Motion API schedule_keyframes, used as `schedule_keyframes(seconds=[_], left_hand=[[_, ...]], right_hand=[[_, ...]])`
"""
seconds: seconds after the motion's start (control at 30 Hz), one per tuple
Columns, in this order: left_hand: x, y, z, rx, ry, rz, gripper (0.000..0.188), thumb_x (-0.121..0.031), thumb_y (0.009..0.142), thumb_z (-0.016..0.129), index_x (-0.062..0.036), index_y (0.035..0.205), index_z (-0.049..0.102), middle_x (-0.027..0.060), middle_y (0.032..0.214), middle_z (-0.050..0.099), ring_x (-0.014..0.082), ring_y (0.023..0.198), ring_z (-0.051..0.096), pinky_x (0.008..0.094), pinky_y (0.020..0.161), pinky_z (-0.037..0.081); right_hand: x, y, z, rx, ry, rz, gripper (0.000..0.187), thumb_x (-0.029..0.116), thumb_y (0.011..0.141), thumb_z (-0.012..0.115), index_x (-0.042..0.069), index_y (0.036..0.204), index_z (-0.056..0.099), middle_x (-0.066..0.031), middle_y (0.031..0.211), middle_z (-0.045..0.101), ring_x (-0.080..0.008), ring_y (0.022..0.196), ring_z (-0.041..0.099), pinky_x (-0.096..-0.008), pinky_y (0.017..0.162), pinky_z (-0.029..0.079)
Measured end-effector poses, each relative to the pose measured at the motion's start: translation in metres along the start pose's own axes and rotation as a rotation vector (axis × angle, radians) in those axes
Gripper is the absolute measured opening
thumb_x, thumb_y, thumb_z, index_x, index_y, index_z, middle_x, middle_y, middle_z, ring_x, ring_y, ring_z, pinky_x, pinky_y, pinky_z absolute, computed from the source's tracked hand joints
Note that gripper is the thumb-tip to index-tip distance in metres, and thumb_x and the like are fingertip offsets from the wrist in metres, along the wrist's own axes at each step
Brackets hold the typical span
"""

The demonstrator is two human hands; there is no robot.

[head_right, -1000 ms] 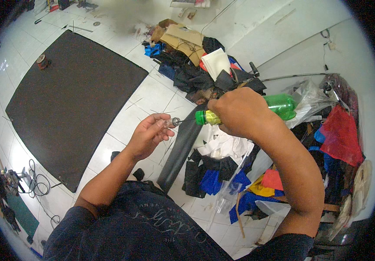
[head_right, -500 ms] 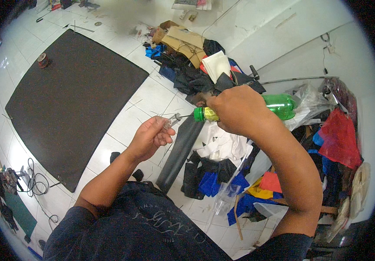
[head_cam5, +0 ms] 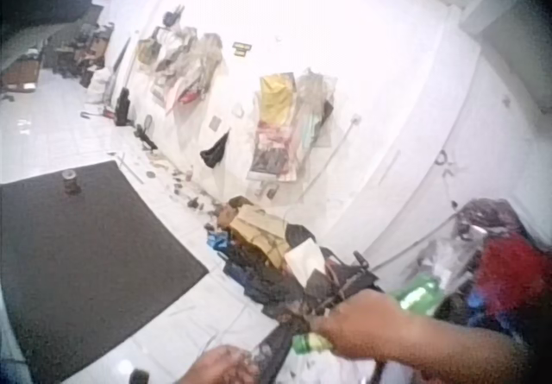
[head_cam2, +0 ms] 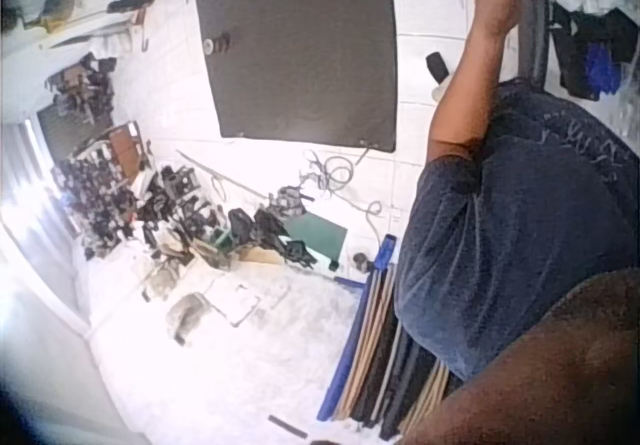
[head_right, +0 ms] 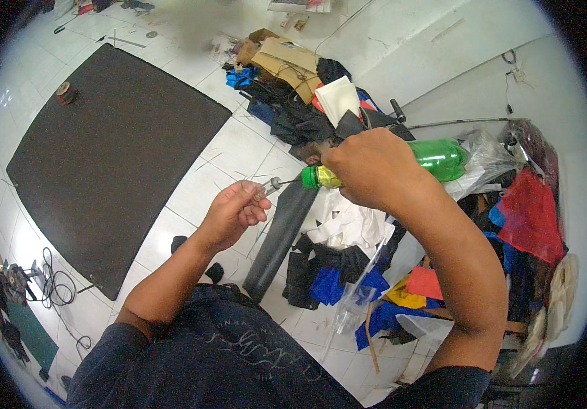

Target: The person applies oil to a metal component from a plastic bottle and then installs the component onto a vertical fabric cutting machine.

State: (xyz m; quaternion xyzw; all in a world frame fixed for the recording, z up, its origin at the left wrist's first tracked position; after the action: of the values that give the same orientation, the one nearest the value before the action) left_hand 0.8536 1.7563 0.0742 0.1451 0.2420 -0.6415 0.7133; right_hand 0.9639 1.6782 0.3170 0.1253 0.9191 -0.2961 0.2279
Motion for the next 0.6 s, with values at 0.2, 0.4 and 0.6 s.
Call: schedule_keyframes(seconds=[0.2,0.4,0.6], left_hand=[[-0.001,0.002,0.001,0.05,-0.004,0.027,0.027,-0.03,0.103,0.05,-0.0049,0.11,0.056,0.0084,0.093,0.068,0.0116,0.073,0.067,0.0213,0.064,0.052],[-0.005,0.004,0.006,0.041,0.005,0.017,0.026,-0.03,0.103,0.051,-0.005,0.109,0.056,0.0095,0.093,0.069,0.0115,0.073,0.067,0.0214,0.065,0.053],[-0.005,0.006,0.006,0.048,-0.016,0.038,0.025,-0.029,0.102,0.052,-0.0055,0.109,0.057,0.0096,0.092,0.069,0.0124,0.073,0.067,0.0223,0.065,0.053]], right_hand=[[-0.004,0.003,-0.001,0.07,-0.01,0.018,0.04,0.017,0.072,0.073,0.014,0.111,0.066,-0.0131,0.08,0.071,-0.0322,0.076,0.07,-0.0445,0.066,0.056],[-0.006,0.002,-0.004,0.062,-0.035,0.005,0.059,0.022,0.072,0.075,0.027,0.129,0.057,-0.0119,0.08,0.07,-0.0317,0.076,0.07,-0.0446,0.067,0.056],[-0.005,0.002,-0.009,0.085,-0.015,0.033,0.052,0.026,0.073,0.076,0.025,0.123,0.063,-0.012,0.08,0.07,-0.0311,0.078,0.07,-0.0441,0.069,0.056]])
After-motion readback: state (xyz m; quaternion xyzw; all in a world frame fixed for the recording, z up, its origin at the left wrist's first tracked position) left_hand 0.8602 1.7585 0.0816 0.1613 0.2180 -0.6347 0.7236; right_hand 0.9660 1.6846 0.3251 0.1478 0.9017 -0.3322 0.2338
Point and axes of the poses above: each hand's wrist, its own y-axis towards the middle knuckle, its own z-axis out of the palm, x = y × z, the point moved 3 cm from there along y, towards the middle knuckle
